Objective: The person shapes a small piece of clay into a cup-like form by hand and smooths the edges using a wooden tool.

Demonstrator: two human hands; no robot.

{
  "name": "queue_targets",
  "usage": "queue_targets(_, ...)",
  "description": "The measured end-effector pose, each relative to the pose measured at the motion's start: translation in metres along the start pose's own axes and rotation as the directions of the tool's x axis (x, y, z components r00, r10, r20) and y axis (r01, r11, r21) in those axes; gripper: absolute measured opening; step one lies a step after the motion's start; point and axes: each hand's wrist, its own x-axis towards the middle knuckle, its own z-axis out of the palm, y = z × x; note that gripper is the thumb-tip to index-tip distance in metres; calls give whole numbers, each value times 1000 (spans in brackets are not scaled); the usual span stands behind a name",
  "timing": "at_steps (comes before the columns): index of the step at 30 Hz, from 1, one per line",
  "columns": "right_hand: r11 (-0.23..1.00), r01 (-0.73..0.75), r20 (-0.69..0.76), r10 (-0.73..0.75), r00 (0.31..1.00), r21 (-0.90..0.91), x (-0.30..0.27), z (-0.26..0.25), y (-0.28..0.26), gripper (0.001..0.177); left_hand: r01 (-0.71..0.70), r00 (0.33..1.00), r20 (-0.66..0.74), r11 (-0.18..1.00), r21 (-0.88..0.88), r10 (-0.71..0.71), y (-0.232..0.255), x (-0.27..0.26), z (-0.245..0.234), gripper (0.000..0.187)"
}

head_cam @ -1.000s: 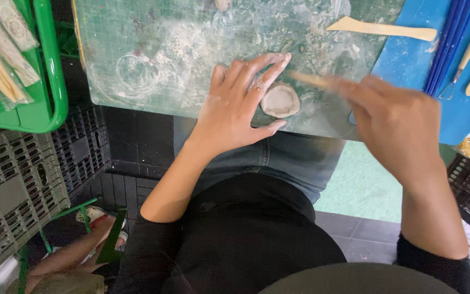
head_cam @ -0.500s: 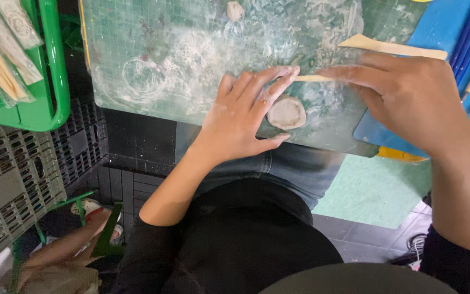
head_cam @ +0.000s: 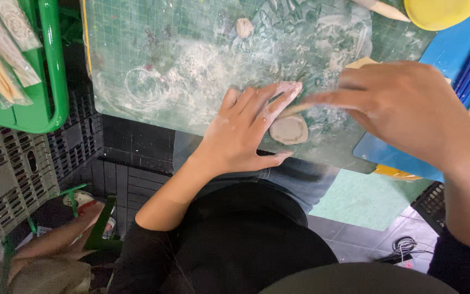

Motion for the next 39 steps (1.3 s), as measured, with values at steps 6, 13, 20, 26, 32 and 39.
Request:
queue_targets(6,971,155,-97,-175,980,-181,28,-17,7,32,37,999,-11,983,-182,-39,-5,-8,-4,101)
queue_targets(13,949,185,95,-166,982,-254,45,-29,-9,37,-12,985,-165,931,-366,-52,-19,-13,8,65)
queue_targets(20,870,258,168,-205,964,-421,55,-35,-29,36,24,985,-146,903,-429,-96,-19,-17,7,66)
queue_targets(26,865,321,211,-256,943,-385,59,-40,-43,28,33,969,-186,833,-552,-161,-16,-20,4,74)
queue_targets(32,842,322,80,-319,944,-432,59,-43,-53,31,27,964,-190,780,-625,-186,-12,-19,3,84)
queue_targets(39,864,265,47,-272,961,-429,28,-44,-60,44,22,959,-208,778,-628,-194,-13,-20,6,86)
